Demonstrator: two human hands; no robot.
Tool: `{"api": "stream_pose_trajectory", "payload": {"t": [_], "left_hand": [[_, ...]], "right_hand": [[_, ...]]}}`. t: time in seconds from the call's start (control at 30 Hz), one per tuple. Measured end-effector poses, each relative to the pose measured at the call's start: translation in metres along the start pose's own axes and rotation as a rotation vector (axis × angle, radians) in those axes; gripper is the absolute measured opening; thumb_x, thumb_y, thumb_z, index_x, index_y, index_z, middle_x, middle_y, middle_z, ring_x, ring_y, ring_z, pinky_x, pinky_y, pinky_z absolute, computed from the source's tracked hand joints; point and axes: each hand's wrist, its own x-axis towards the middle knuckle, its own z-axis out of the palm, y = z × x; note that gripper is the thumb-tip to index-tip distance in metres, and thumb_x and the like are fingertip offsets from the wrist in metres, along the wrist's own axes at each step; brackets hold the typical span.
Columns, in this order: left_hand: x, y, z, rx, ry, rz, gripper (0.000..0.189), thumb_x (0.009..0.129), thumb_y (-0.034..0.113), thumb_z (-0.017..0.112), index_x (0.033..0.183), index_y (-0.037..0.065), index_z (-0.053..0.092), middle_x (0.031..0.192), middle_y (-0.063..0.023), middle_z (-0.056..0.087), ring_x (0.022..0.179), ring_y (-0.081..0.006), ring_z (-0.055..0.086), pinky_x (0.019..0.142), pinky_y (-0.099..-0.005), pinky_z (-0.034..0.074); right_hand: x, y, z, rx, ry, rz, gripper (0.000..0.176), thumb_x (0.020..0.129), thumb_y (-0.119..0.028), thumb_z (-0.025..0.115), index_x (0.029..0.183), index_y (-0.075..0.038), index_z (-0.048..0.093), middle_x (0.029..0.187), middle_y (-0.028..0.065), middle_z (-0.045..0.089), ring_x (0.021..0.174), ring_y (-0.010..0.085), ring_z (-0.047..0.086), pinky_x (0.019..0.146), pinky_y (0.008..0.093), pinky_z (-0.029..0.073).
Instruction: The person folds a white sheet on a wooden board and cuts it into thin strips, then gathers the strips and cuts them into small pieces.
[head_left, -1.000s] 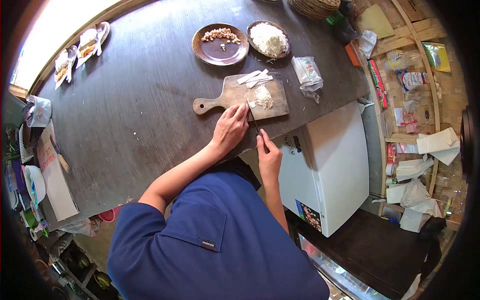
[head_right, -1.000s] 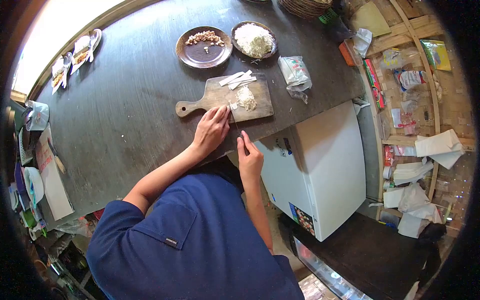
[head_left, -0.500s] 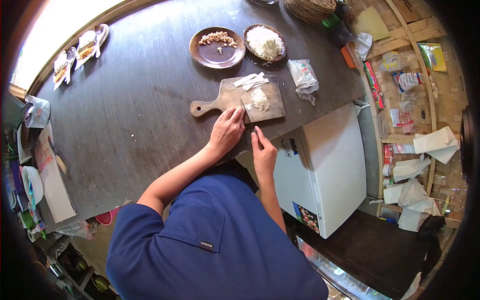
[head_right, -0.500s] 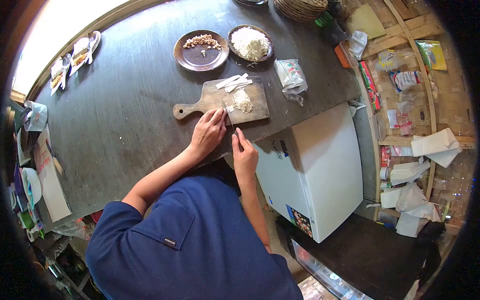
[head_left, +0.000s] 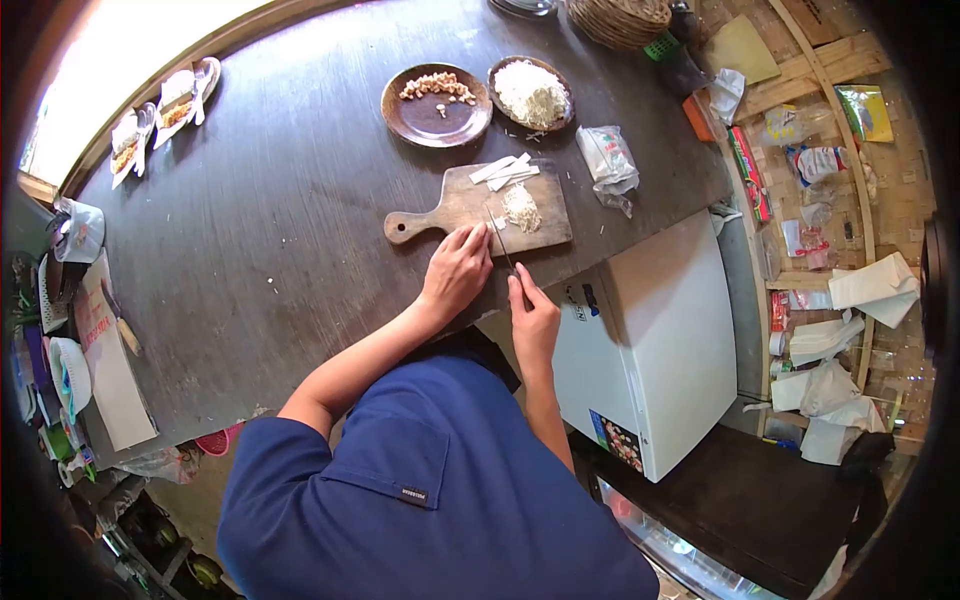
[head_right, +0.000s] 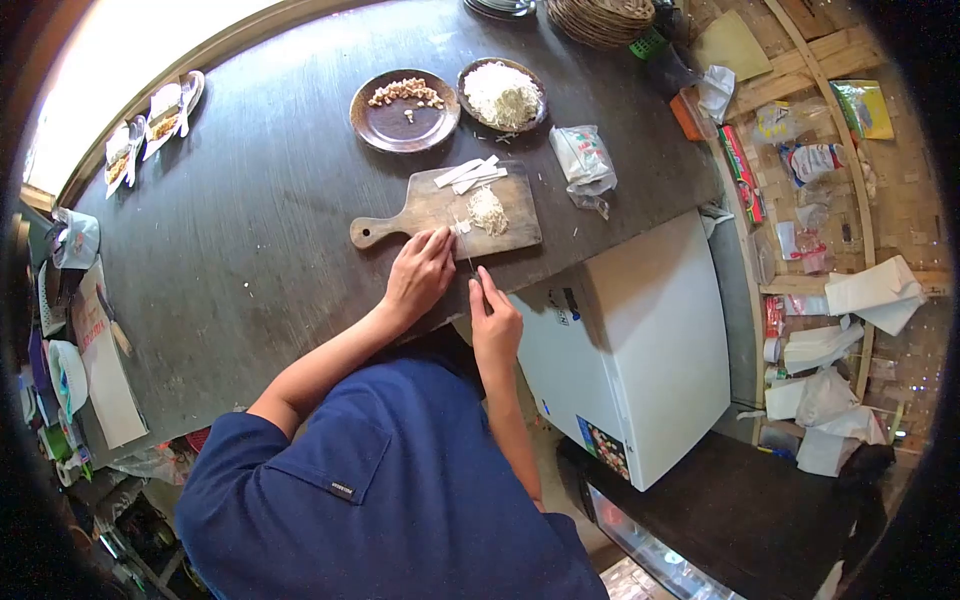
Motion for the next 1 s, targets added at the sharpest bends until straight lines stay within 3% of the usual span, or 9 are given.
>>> {"api": "stream_pose_trajectory", "payload": {"t": [0.07,0.13,0.4,0.5,0.63,0.73,0.8,0.93,1.0], "left_hand": [[-0.001,-0.001,0.002,-0.023,0.000,-0.022,0.047,0.091,0.014,0.069,0.132,-0.008,0.067,0.132,-0.0148,0.065,0.121,-0.0282,0.061,0.108,-0.0376,0.051],[0.000,0.000,0.001,-0.006,0.015,-0.008,0.046,0.090,0.014,0.070,0.131,-0.008,0.067,0.131,-0.0147,0.066,0.121,-0.0285,0.062,0.108,-0.0376,0.051],[0.001,-0.002,0.002,0.009,0.022,-0.016,0.042,0.093,0.016,0.069,0.129,-0.007,0.068,0.129,-0.0144,0.066,0.120,-0.0271,0.063,0.107,-0.0368,0.051],[-0.001,0.000,0.000,-0.028,0.004,-0.030,0.047,0.090,0.013,0.071,0.133,-0.007,0.067,0.133,-0.0150,0.066,0.122,-0.0283,0.062,0.108,-0.0373,0.051],[-0.002,0.000,-0.003,-0.006,-0.005,-0.014,0.052,0.088,0.016,0.071,0.134,-0.007,0.065,0.133,-0.0140,0.065,0.124,-0.0271,0.060,0.110,-0.0358,0.050],[0.000,0.002,-0.004,0.006,-0.010,-0.024,0.049,0.089,0.015,0.070,0.133,-0.006,0.066,0.132,-0.0137,0.065,0.124,-0.0267,0.061,0.109,-0.0356,0.050],[0.000,0.000,-0.001,0.017,-0.007,-0.025,0.046,0.089,0.014,0.070,0.131,-0.005,0.068,0.131,-0.0133,0.066,0.123,-0.0265,0.061,0.108,-0.0355,0.051],[-0.001,0.001,-0.003,0.009,-0.004,-0.010,0.045,0.090,0.014,0.069,0.130,-0.006,0.068,0.131,-0.0137,0.066,0.121,-0.0273,0.062,0.108,-0.0359,0.051],[0.000,0.000,-0.004,0.013,0.008,-0.017,0.045,0.091,0.015,0.069,0.131,-0.007,0.067,0.131,-0.0143,0.066,0.121,-0.0277,0.062,0.108,-0.0361,0.051]], "right_hand": [[-0.008,0.004,-0.001,-0.013,0.036,-0.054,0.031,0.104,-0.025,0.070,0.130,-0.008,0.076,0.098,0.0233,0.075,0.089,0.0409,0.074,0.077,0.0443,0.056],[-0.015,0.005,-0.004,-0.085,0.021,-0.046,0.032,0.105,-0.022,0.071,0.132,-0.004,0.074,0.108,0.0252,0.077,0.092,0.0297,0.078,0.083,0.0388,0.057],[-0.003,0.006,0.005,-0.003,0.038,-0.047,0.034,0.106,-0.023,0.070,0.134,-0.004,0.074,0.108,0.0220,0.080,0.092,0.0257,0.078,0.082,0.0378,0.057],[-0.014,0.016,0.000,-0.015,-0.003,-0.015,0.035,0.107,-0.024,0.069,0.135,-0.003,0.073,0.095,0.0181,0.079,0.079,0.0140,0.071,0.076,0.0334,0.056],[-0.009,0.023,0.009,-0.013,0.063,-0.114,0.035,0.107,-0.025,0.069,0.136,-0.005,0.073,0.088,0.0152,0.077,0.075,0.0122,0.067,0.074,0.0322,0.054],[-0.005,0.013,0.006,0.028,-0.005,0.046,0.036,0.107,-0.026,0.070,0.136,-0.006,0.073,0.092,0.0179,0.078,0.078,0.0141,0.070,0.076,0.0335,0.055],[-0.002,0.005,0.004,0.052,0.020,0.057,0.032,0.105,-0.026,0.070,0.130,-0.006,0.076,0.105,0.0258,0.076,0.093,0.0385,0.076,0.080,0.0419,0.057],[-0.016,0.005,-0.004,-0.059,0.046,-0.076,0.032,0.105,-0.025,0.070,0.130,-0.007,0.077,0.091,0.0227,0.074,0.079,0.0360,0.072,0.074,0.0440,0.055],[-0.018,0.011,0.001,-0.035,0.040,-0.057,0.031,0.105,-0.025,0.070,0.130,-0.007,0.077,0.094,0.0235,0.075,0.083,0.0373,0.074,0.075,0.0439,0.056]]}}
